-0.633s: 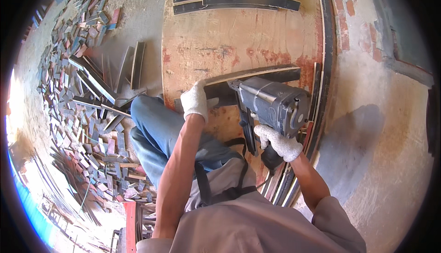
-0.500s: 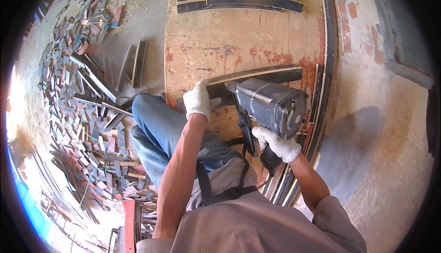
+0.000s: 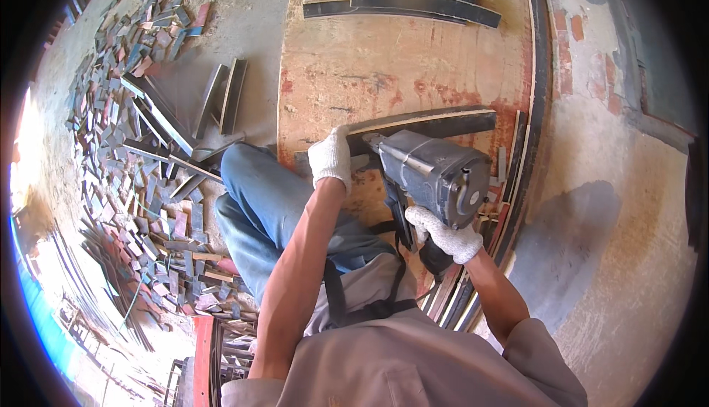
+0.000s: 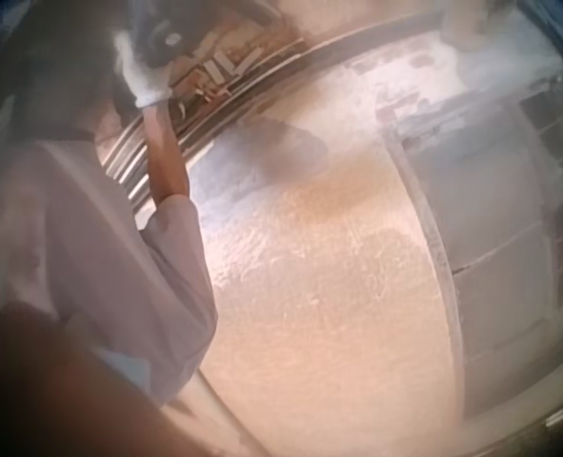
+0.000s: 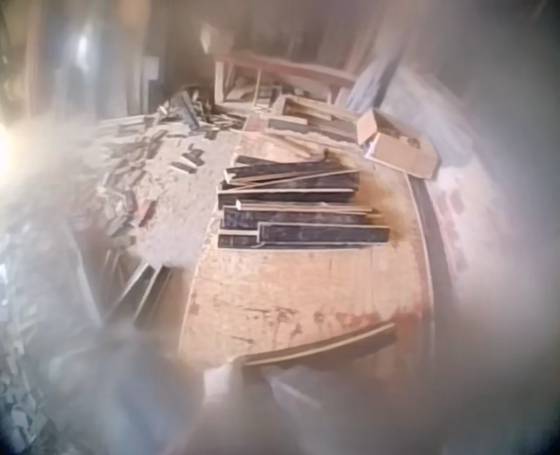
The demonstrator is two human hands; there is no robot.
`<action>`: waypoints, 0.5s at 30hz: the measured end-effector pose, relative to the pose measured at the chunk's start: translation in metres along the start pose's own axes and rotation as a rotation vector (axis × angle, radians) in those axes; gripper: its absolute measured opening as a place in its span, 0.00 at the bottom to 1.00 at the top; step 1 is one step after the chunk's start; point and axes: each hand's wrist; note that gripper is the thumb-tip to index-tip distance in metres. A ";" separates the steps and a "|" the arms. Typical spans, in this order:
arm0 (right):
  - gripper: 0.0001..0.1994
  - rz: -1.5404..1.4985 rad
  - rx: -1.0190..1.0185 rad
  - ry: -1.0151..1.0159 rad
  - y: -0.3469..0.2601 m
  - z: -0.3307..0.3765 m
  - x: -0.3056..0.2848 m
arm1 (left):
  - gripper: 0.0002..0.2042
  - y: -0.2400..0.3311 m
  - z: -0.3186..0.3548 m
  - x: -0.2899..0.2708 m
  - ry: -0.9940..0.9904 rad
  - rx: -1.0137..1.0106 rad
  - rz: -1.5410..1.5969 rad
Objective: The person sits on the floor and repeatedly places thin wooden planks onto a larger wooden board, then uses a nail gun to fasten them in place. The person handles the planks one at a time, aligning them before nailing.
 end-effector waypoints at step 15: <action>0.40 0.560 -0.192 0.104 0.014 0.045 0.042 | 0.16 0.037 -0.009 -0.063 0.069 0.493 -0.176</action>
Point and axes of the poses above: each hand's wrist, its own z-axis away from the middle knuckle, its own x-axis out of the palm, y = z × x, and after that the axes turned 15 degrees about -x, right-handed
